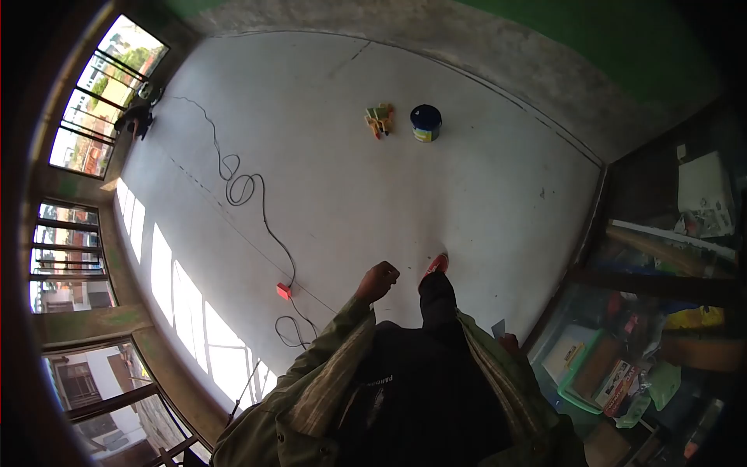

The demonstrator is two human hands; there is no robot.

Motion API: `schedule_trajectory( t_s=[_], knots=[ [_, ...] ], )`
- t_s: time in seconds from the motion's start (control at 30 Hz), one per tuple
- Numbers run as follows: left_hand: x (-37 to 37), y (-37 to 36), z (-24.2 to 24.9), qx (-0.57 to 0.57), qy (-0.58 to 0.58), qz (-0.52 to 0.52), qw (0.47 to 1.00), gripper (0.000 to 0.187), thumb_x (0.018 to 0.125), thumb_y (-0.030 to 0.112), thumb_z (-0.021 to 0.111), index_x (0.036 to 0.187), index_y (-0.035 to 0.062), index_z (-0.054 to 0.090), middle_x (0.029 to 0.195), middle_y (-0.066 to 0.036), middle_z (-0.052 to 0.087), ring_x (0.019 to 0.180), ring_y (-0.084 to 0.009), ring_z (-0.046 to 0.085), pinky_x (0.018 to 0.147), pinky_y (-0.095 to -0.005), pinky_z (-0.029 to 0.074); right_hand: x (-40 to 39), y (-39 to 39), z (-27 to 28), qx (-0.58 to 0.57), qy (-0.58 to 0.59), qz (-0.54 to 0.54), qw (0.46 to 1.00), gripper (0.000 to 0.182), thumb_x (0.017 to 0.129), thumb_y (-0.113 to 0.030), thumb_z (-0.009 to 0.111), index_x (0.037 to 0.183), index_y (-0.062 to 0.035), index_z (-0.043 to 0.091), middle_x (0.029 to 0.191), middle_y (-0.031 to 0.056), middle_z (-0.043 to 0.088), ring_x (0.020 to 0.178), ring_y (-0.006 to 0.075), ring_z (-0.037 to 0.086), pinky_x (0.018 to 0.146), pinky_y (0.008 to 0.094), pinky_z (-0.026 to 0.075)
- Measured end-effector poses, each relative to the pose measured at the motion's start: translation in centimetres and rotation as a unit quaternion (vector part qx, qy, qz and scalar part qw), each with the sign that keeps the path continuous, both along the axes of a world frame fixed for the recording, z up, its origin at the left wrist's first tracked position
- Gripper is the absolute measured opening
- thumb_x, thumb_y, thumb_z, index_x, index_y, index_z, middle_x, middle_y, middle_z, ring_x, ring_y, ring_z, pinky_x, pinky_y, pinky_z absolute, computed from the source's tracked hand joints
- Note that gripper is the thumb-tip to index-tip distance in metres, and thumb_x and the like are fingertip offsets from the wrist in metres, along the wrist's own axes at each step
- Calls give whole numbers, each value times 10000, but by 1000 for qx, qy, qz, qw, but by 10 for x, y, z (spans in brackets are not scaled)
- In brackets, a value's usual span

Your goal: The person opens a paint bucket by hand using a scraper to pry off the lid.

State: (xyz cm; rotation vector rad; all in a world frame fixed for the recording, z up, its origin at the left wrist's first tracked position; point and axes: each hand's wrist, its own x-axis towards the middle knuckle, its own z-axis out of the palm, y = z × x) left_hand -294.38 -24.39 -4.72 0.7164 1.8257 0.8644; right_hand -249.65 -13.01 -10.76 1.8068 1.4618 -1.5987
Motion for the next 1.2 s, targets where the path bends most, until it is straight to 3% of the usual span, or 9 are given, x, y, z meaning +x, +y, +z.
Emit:
schedule_trajectory(
  t_s=[0.2, 0.3, 0.37, 0.43, 0.47, 0.67, 0.9, 1.07, 1.2],
  knots=[
    [-57, 134, 15, -5, 101, -41, 994, 280, 867, 289, 600, 959, 26, 627, 852, -151, 673, 803, -289, 660, 712, -388, 514, -105, 191, -19, 45, 64, -62, 995, 246, 926, -167, 457, 1036, 44, 520, 719, 148, 619, 403, 209, 539, 363, 354, 429],
    [-98, 197, 6, -3, 102, -12, 995, 255, 885, 264, 587, 958, 22, 626, 803, -116, 663, 705, -200, 647, 669, -333, 513, -175, 295, -1, 42, 110, -54, 992, 256, 966, -199, 423, 1043, 25, 523, 779, 121, 625, 424, 181, 542, 381, 343, 436],
    [-127, 234, -20, -1, 107, -2, 994, 264, 889, 275, 579, 941, 20, 621, 778, -111, 661, 693, -198, 644, 657, -340, 512, -218, 353, 9, 47, 111, -36, 992, 251, 970, -200, 421, 1022, 23, 525, 776, 109, 625, 425, 174, 538, 382, 337, 435],
    [-162, 282, -31, -37, 90, 4, 995, 300, 878, 319, 598, 947, 27, 619, 850, -172, 676, 797, -334, 668, 700, -419, 516, -263, 406, 16, 68, 143, -12, 987, 247, 971, -202, 422, 994, 18, 530, 782, 105, 628, 422, 167, 532, 382, 330, 434],
    [-174, 307, -37, -42, 98, 10, 994, 278, 889, 296, 573, 911, 22, 607, 735, -109, 661, 686, -228, 651, 647, -367, 509, -282, 428, 15, 79, 139, 1, 987, 243, 962, -193, 421, 1005, 17, 533, 768, 96, 617, 406, 154, 511, 368, 312, 417],
    [-268, 455, -147, -83, 168, -13, 982, 250, 881, 298, 587, 917, 51, 599, 821, -165, 658, 802, -328, 652, 693, -418, 507, -404, 548, -11, 107, 74, 79, 988, 258, 959, -213, 458, 840, 7, 521, 682, 81, 612, 450, 171, 557, 421, 340, 449],
    [-345, 604, -290, -80, 220, 1, 972, 270, 843, 262, 626, 1015, 60, 578, 953, -157, 644, 926, -340, 607, 813, -424, 483, -508, 667, -182, 209, 147, 175, 951, 249, 940, -192, 486, 801, 5, 548, 693, 165, 637, 688, 383, 629, 643, 455, 491],
    [-358, 684, -413, -43, 335, -3, 941, 468, 851, 290, 625, 1253, 82, 504, 1251, -163, 517, 1181, -364, 450, 990, -458, 369, -586, 734, -299, 110, 121, 183, 969, 238, 933, -197, 502, 840, 18, 546, 736, 201, 634, 706, 416, 616, 647, 466, 490],
    [-362, 718, -499, -20, 482, 10, 876, 562, 861, 343, 595, 1363, 143, 442, 1370, -146, 447, 1288, -344, 378, 1060, -497, 289, -607, 757, -394, 218, 193, 260, 921, 232, 931, -186, 515, 858, 33, 533, 764, 242, 617, 728, 448, 592, 644, 475, 476]
  ],
)
